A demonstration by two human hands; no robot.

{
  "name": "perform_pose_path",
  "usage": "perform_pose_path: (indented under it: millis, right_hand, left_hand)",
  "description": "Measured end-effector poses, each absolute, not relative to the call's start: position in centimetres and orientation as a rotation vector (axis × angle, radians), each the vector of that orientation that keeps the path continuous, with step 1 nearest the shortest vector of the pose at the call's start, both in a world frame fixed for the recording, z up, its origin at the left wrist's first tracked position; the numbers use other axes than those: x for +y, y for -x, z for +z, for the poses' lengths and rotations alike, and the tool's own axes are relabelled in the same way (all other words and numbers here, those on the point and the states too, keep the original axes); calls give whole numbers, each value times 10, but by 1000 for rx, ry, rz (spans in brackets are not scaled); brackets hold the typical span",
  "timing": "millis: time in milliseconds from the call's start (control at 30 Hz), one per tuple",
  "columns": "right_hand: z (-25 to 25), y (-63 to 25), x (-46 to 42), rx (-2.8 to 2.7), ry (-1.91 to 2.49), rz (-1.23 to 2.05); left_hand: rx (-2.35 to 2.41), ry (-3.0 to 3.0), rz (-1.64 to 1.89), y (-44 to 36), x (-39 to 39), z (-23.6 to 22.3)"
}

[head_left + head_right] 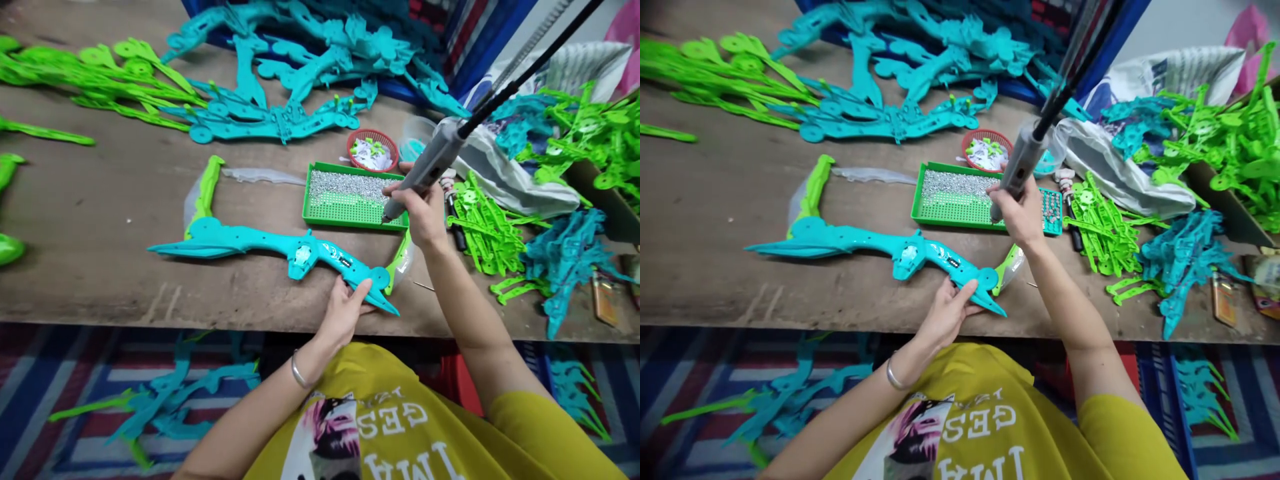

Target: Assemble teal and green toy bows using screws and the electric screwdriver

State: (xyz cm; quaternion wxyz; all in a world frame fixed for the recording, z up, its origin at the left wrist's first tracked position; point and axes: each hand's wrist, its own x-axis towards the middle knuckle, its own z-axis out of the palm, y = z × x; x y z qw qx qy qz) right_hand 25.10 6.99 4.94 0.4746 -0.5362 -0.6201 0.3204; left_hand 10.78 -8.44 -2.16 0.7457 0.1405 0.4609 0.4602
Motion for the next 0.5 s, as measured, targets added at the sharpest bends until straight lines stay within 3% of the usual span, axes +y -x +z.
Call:
perform_pose_path:
  millis: [300,500]
  right_hand:
    - [12,-241,114,-1305,1368,543]
    - [-3,-239,129,-1239,1303,568]
  left_hand:
    - [1025,-295,993,-108,-83,-18]
    - [1056,-295,977,-109,-83,-16]
